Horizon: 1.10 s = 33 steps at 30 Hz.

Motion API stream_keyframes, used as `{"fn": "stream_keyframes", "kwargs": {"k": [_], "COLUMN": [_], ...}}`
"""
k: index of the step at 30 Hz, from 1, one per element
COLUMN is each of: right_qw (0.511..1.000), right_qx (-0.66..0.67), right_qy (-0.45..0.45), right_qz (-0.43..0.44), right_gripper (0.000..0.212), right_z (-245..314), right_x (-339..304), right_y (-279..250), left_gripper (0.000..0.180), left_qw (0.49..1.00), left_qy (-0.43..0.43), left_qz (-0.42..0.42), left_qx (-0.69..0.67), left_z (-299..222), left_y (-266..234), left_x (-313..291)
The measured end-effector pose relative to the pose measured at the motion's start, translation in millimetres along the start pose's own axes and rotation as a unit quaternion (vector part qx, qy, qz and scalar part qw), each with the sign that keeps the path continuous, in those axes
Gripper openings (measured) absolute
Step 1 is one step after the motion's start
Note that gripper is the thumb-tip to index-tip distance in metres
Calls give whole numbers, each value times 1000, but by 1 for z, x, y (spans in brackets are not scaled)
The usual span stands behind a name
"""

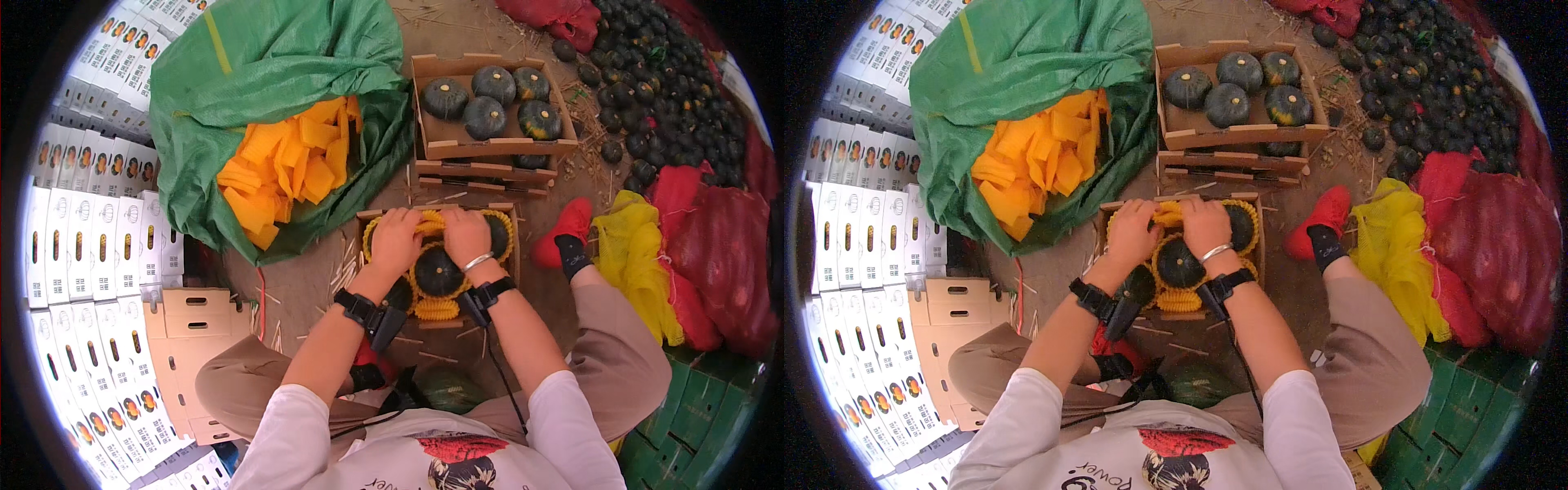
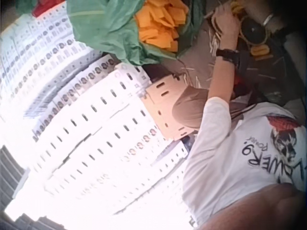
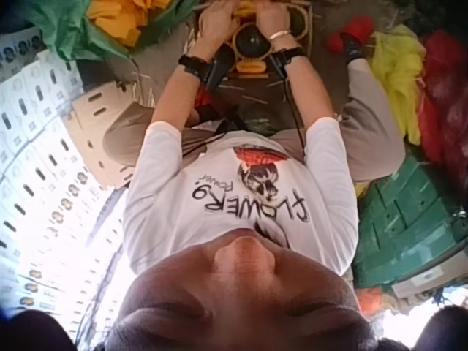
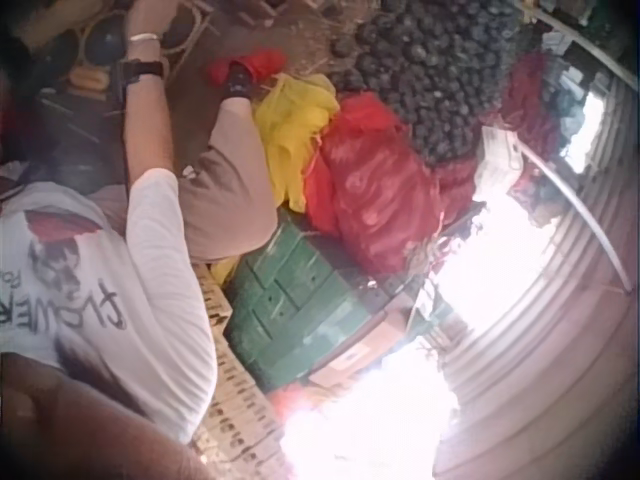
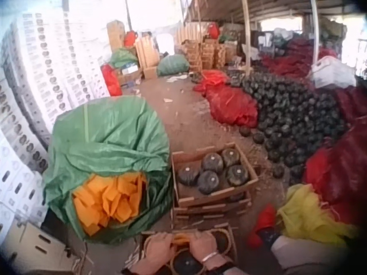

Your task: Pack small green pumpkins into a box with protective yellow netting and labels.

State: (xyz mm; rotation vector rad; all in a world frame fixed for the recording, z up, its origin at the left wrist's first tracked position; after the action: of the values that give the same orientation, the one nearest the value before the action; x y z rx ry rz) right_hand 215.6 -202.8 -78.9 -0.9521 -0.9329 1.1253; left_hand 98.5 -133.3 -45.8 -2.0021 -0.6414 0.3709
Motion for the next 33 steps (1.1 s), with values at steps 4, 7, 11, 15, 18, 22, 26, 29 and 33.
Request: {"fn": "stream_keyframes", "kwargs": {"k": [4, 7, 11, 15, 18, 22, 26, 29, 33], "right_qw": [1000, 997, 991, 951, 930, 971, 974, 964, 958], "right_qx": [-11, -72, -59, -173, -168, -63, 7, 30, 69], "right_qy": [13, 34, -45, 45, 69, 42, -34, -85, -43], "right_qz": [22, 21, 109, 254, 320, 225, 223, 249, 277], "right_gripper": [15, 23, 36, 55, 56, 53, 45, 41, 40], "right_z": [-6, 23, 56, 24, 36, 47, 63, 98, 107], "right_x": [6, 2, -14, -29, -25, -54, -92, -104, -121], "right_y": [16, 4, 8, 18, -2, -16, -9, -23, -41], "left_gripper": [23, 13, 17, 26, 33, 28, 19, 23, 66], "left_qw": [995, 993, 999, 983, 956, 791, 581, 666, 525], "left_qy": [100, 110, -13, -54, -24, -17, -421, -676, -715], "left_qz": [-17, 21, 6, 150, 9, -276, -544, -275, -263], "left_qx": [-1, 28, -43, -87, -291, -546, -435, -157, -380], "left_z": [-3, 24, 33, 2, -30, -23, 80, 133, 121], "left_y": [15, 31, 50, -12, -142, -244, -180, -12, 170], "left_x": [10, 3, -17, -56, -163, -366, -562, -675, -706]}}
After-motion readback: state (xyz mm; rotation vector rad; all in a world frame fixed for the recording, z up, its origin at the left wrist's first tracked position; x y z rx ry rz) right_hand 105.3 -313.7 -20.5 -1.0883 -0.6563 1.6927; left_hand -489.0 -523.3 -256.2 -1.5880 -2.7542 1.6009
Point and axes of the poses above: each hand's wrist, its own x-axis towards the middle knuckle, its own y-axis out of the palm, z = x × y, the point moved 3 cm from there along x, towards the middle knuckle, and after that the axes turned 11 degrees about z, right-handed, at the moved point
